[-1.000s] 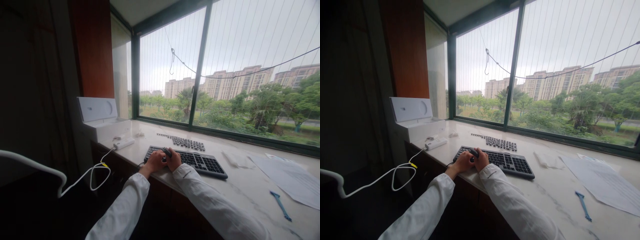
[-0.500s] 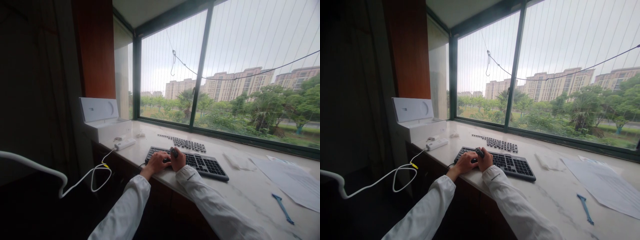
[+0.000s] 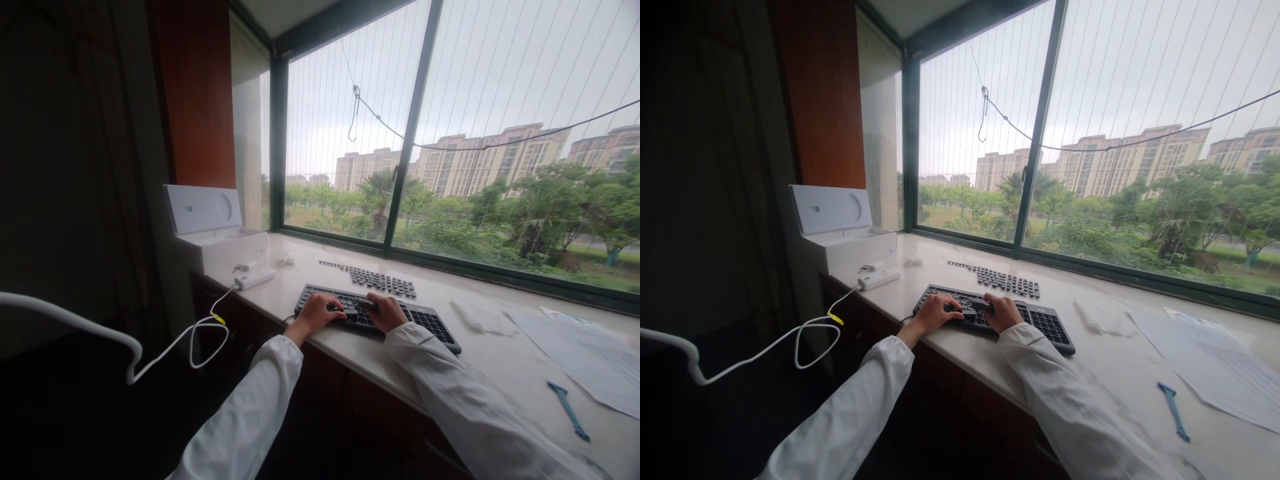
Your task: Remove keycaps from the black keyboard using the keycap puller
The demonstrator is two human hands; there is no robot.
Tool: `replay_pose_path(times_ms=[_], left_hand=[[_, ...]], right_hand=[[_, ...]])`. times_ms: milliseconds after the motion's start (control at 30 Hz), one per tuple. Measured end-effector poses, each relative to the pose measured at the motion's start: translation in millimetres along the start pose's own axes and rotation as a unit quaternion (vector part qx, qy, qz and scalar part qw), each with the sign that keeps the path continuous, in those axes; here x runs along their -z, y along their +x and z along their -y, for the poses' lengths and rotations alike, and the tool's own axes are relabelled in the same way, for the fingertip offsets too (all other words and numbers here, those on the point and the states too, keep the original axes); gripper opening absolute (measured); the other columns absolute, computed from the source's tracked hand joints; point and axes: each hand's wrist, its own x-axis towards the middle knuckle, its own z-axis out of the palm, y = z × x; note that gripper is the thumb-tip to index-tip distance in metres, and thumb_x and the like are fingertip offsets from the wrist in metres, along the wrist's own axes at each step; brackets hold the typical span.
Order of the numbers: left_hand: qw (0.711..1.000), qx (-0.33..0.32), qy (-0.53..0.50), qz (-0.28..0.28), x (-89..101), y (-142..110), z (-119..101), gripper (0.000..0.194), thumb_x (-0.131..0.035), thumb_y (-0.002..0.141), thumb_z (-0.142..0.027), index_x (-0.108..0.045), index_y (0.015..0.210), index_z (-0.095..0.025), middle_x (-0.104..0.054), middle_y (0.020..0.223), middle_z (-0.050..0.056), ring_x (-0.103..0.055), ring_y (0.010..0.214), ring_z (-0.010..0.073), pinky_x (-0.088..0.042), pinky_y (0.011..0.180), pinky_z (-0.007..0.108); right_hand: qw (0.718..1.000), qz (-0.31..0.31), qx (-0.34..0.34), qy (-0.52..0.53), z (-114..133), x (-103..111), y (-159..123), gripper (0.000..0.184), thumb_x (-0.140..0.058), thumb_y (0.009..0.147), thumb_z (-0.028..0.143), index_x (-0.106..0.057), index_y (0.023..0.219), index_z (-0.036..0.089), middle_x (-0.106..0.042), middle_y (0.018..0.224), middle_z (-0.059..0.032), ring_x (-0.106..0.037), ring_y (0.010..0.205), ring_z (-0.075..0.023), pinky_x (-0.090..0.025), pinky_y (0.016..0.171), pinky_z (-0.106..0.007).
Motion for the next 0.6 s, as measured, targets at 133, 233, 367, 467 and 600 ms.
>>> replay_pose_path(times_ms=[133, 233, 367, 467, 600], left_hand=[[1.000, -0.010, 0.001, 0.004, 2.1, 1, -4, 0.024, -0.069, 0.072, -0.041, -0.070, 0.090, -0.024, -0.070, 0.092, -0.001, -0.062, 0.090, 0.0160, -0.044, 0.086, 0.027], [0.999, -0.041, 0.013, 0.006, 6.3, 0, -6, 0.030, -0.066, 0.075, -0.039, -0.067, 0.101, -0.023, -0.070, 0.097, 0.000, -0.062, 0.093, 0.0161, -0.044, 0.089, 0.027], [0.996, -0.060, 0.062, 0.001, 21.2, -8, -2, 0.032, -0.063, 0.079, -0.037, -0.065, 0.107, -0.024, -0.067, 0.106, 0.002, -0.060, 0.099, 0.0168, -0.042, 0.093, 0.029], [0.993, -0.053, 0.106, 0.024, 32.9, -17, 4, 0.031, -0.063, 0.079, -0.037, -0.064, 0.107, -0.025, -0.066, 0.105, 0.001, -0.058, 0.100, 0.0171, -0.042, 0.092, 0.029], [0.990, -0.045, 0.127, 0.040, 37.4, -22, 6, 0.020, -0.060, 0.083, -0.032, -0.068, 0.100, -0.025, -0.065, 0.099, 0.001, -0.057, 0.096, 0.0153, -0.043, 0.089, 0.027]], right_hand=[[1.000, 0.011, -0.008, -0.004, -1, -4, -4, 0.016, -0.051, 0.072, 0.021, -0.063, 0.081, 0.022, -0.064, 0.064, -0.0018, -0.060, 0.061, -0.0177, -0.036, 0.058, -0.023], [0.999, -0.024, -0.039, 0.004, -3, -8, -3, 0.014, -0.052, 0.074, 0.026, -0.063, 0.081, 0.022, -0.064, 0.063, -0.0019, -0.061, 0.061, -0.0181, -0.036, 0.058, -0.024], [0.996, -0.051, -0.070, 0.010, -8, -10, -1, 0.012, -0.052, 0.076, 0.029, -0.062, 0.079, 0.023, -0.063, 0.063, -0.0015, -0.060, 0.061, -0.0183, -0.035, 0.057, -0.024], [0.994, -0.061, -0.088, 0.010, -9, -11, 0, 0.012, -0.053, 0.076, 0.030, -0.062, 0.078, 0.023, -0.063, 0.064, -0.0019, -0.059, 0.062, -0.0183, -0.034, 0.055, -0.024], [0.995, -0.050, -0.088, 0.002, -5, -13, 1, 0.012, -0.052, 0.076, 0.029, -0.062, 0.076, 0.022, -0.062, 0.062, -0.0014, -0.058, 0.059, -0.0168, -0.032, 0.055, -0.024]])
